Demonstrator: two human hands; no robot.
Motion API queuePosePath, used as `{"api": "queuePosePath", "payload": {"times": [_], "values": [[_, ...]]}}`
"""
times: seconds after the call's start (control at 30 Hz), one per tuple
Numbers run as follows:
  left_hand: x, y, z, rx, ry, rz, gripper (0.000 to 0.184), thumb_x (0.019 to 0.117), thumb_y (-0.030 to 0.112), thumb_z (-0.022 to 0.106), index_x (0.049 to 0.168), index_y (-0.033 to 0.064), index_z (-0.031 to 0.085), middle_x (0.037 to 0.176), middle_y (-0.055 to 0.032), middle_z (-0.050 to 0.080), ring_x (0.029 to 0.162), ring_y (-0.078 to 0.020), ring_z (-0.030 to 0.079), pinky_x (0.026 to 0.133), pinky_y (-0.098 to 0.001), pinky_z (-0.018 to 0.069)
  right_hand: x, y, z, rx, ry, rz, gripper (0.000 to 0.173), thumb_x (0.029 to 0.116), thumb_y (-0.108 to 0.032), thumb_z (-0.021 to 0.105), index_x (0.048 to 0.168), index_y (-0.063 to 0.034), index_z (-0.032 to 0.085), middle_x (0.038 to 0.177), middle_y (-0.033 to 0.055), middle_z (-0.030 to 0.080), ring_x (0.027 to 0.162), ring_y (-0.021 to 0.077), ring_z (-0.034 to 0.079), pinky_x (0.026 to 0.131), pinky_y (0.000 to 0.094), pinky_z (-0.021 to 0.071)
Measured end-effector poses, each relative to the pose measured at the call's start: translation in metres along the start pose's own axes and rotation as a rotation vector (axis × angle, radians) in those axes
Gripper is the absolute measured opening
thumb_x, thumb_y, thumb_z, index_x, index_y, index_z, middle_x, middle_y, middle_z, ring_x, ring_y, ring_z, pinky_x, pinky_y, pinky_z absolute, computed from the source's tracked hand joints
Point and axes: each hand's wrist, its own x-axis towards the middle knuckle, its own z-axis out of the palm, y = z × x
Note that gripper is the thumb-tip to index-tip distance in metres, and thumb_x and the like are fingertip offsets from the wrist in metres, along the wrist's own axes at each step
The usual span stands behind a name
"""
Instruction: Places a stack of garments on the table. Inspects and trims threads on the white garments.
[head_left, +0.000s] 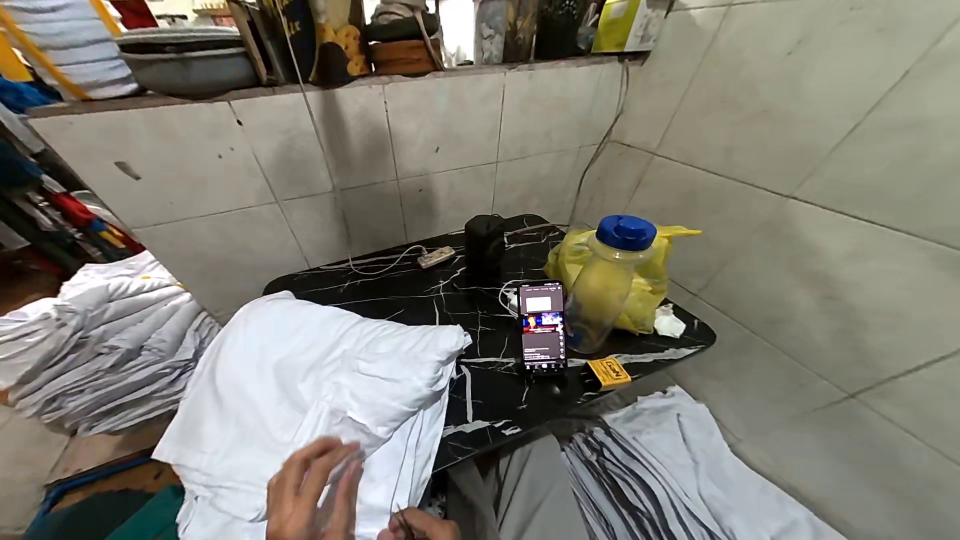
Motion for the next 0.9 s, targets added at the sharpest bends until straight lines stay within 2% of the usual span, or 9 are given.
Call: {"api": "queuePosePath", "payload": {"times": [0.07,0.13,0.17,0.23,0.37,0.53,0.7,0.83,0.9], "values": [[-0.014,-0.008,-0.013,-0.148,-0.225,-0.011,0.02,0.096,0.02,0.071,0.104,0.0018,0.075,0.103,-0.0146,0.074,0.099,-0.0249,0.071,0.092,-0.0432,0.0571,0.0,0.001,0.002,0.019,0.056,0.021,0.03,0.1021,-0.023,0.062,0.107,0.0047,0.071,0.085,0.0112,0.072,0.072,0.0138,0.065,0.069,0.0346,0.0544],[-0.026,-0.019,-0.022,-0.248,-0.429,-0.019,0.029,0.0919,0.023,0.077,0.112,0.0017,0.075,0.116,-0.0205,0.071,0.108,-0.0321,0.066,0.098,-0.0478,0.0518,0.001,0.001,0.004,0.031,0.08,-0.006,0.026,0.1008,-0.02,0.064,0.104,0.0051,0.07,0.083,0.0108,0.069,0.066,0.0118,0.061,0.063,0.0311,0.0512],[-0.03,-0.022,-0.025,-0.244,-0.464,-0.02,0.034,0.09,0.027,0.079,0.115,0.0042,0.076,0.121,-0.0216,0.069,0.112,-0.0336,0.063,0.101,-0.0477,0.049,0.001,0.001,0.006,0.033,0.087,-0.031,0.024,0.1002,-0.018,0.064,0.103,0.0056,0.069,0.082,0.011,0.069,0.063,0.0116,0.059,0.06,0.0301,0.0502],[-0.037,-0.025,-0.03,-0.214,-0.438,-0.024,0.031,0.0911,0.028,0.078,0.115,0.0072,0.077,0.124,-0.0199,0.069,0.116,-0.0325,0.063,0.104,-0.0452,0.0473,0.001,-0.002,0.008,0.039,0.089,-0.068,0.022,0.1001,-0.015,0.064,0.101,0.0064,0.068,0.078,0.0115,0.067,0.06,0.0121,0.059,0.058,0.0299,0.0503],[-0.041,-0.029,-0.035,-0.165,-0.32,0.008,0.015,0.0971,0.018,0.07,0.102,0.0083,0.081,0.109,-0.0138,0.074,0.109,-0.0265,0.066,0.1,-0.0383,0.0497,0.0,-0.008,0.008,0.002,0.08,-0.146,0.021,0.1012,-0.012,0.061,0.099,0.0077,0.066,0.076,0.0138,0.064,0.061,0.0145,0.058,0.058,0.0305,0.0498],[-0.037,-0.02,-0.039,-0.088,-0.304,0.013,0.015,0.0969,0.019,0.07,0.1,0.0102,0.082,0.097,-0.0147,0.072,0.094,-0.0267,0.065,0.088,-0.039,0.0515,-0.001,-0.013,0.005,-0.032,0.067,-0.137,0.022,0.1024,-0.014,0.06,0.099,0.0073,0.066,0.077,0.0136,0.063,0.063,0.0141,0.057,0.058,0.0293,0.0482],[-0.042,-0.025,-0.036,-0.096,-0.192,0.102,0.017,0.0957,0.017,0.068,0.096,0.0066,0.081,0.077,-0.0125,0.071,0.075,-0.0248,0.064,0.075,-0.0391,0.0504,0.0,-0.015,0.003,-0.068,0.14,-0.108,0.027,0.1028,-0.019,0.062,0.097,0.0064,0.069,0.08,0.0147,0.067,0.07,0.0166,0.063,0.066,0.0321,0.0532],[-0.042,-0.025,-0.036,-0.109,-0.212,0.068,0.019,0.0961,0.018,0.067,0.096,0.0045,0.08,0.078,-0.0131,0.073,0.073,-0.0244,0.066,0.072,-0.0398,0.0528,0.003,-0.015,-0.002,-0.129,0.206,-0.125,0.023,0.1013,-0.017,0.063,0.098,0.0056,0.07,0.084,0.0154,0.068,0.073,0.0177,0.065,0.069,0.0322,0.0547],[-0.041,-0.023,-0.033,-0.134,-0.139,0.025,0.02,0.0984,0.017,0.066,0.098,0.0012,0.078,0.086,-0.0148,0.076,0.079,-0.0223,0.071,0.079,-0.0394,0.0564,0.005,-0.015,-0.004,-0.133,0.221,-0.131,0.021,0.1005,-0.016,0.064,0.1,0.0044,0.071,0.088,0.0146,0.07,0.076,0.0165,0.066,0.071,0.0315,0.0558]]}}
